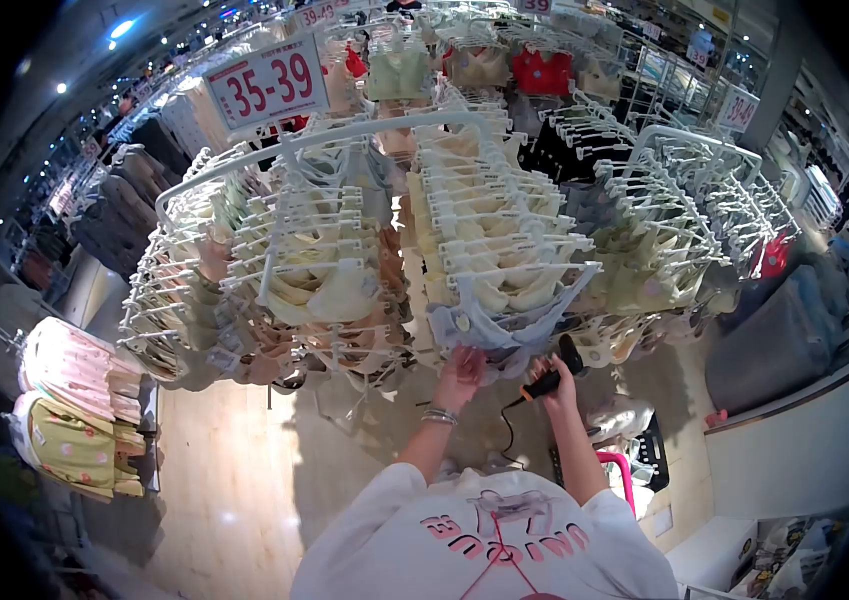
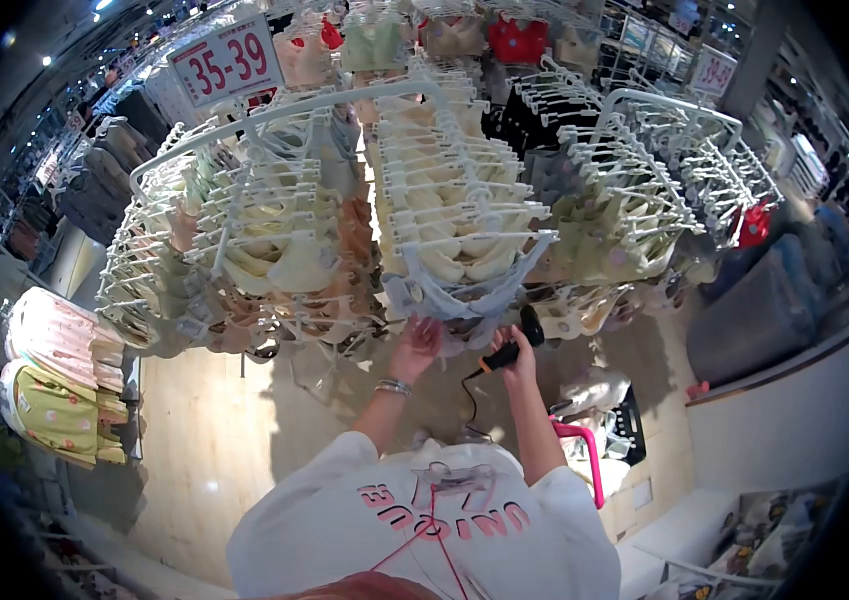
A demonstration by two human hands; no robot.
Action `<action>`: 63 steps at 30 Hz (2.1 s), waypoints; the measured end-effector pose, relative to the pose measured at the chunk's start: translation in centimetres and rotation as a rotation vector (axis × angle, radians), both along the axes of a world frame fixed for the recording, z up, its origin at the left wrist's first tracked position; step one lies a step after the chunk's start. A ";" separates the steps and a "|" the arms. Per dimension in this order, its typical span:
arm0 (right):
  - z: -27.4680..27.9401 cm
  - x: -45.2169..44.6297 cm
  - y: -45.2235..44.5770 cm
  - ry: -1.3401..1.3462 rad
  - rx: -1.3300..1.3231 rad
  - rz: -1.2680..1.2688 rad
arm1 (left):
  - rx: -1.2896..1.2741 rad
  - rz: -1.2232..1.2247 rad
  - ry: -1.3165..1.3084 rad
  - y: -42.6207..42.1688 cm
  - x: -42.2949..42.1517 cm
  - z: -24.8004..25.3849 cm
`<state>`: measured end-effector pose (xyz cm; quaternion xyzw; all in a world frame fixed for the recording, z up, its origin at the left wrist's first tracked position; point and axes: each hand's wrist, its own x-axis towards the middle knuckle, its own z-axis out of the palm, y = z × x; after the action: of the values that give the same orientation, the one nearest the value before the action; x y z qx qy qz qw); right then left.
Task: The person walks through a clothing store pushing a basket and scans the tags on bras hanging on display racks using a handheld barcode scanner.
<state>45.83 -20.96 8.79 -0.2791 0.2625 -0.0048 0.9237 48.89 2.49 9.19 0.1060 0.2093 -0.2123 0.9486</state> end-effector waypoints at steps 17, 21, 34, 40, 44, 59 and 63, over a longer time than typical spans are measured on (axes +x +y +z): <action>-2.7 3.9 -0.6 0.065 0.223 0.042 | 0.024 0.068 0.064 -1.9 -1.5 0.1; -2.3 1.0 -1.2 0.073 0.270 0.116 | 0.055 0.074 0.018 -2.3 -3.4 -1.4; -0.7 -1.7 -1.0 0.084 0.350 0.095 | -0.160 0.024 -0.304 -3.4 -5.0 -1.2; 2.6 -2.4 -0.2 0.010 0.345 0.113 | -0.057 0.054 -0.193 -3.5 -3.6 0.5; 3.2 -2.4 0.0 -0.048 0.346 0.106 | 0.007 0.088 -0.139 -3.9 -3.3 1.6; 0.9 -1.0 0.1 -0.072 0.130 -0.012 | 0.136 0.104 -0.167 -4.9 -3.0 2.5; -0.1 -0.7 0.1 -0.072 0.076 -0.057 | 0.214 0.108 -0.158 -5.4 -2.7 3.1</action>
<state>45.16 -20.83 8.67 -0.2359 0.2370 -0.0314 0.9419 46.17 -2.87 12.25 0.2116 0.1607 -0.1285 0.9554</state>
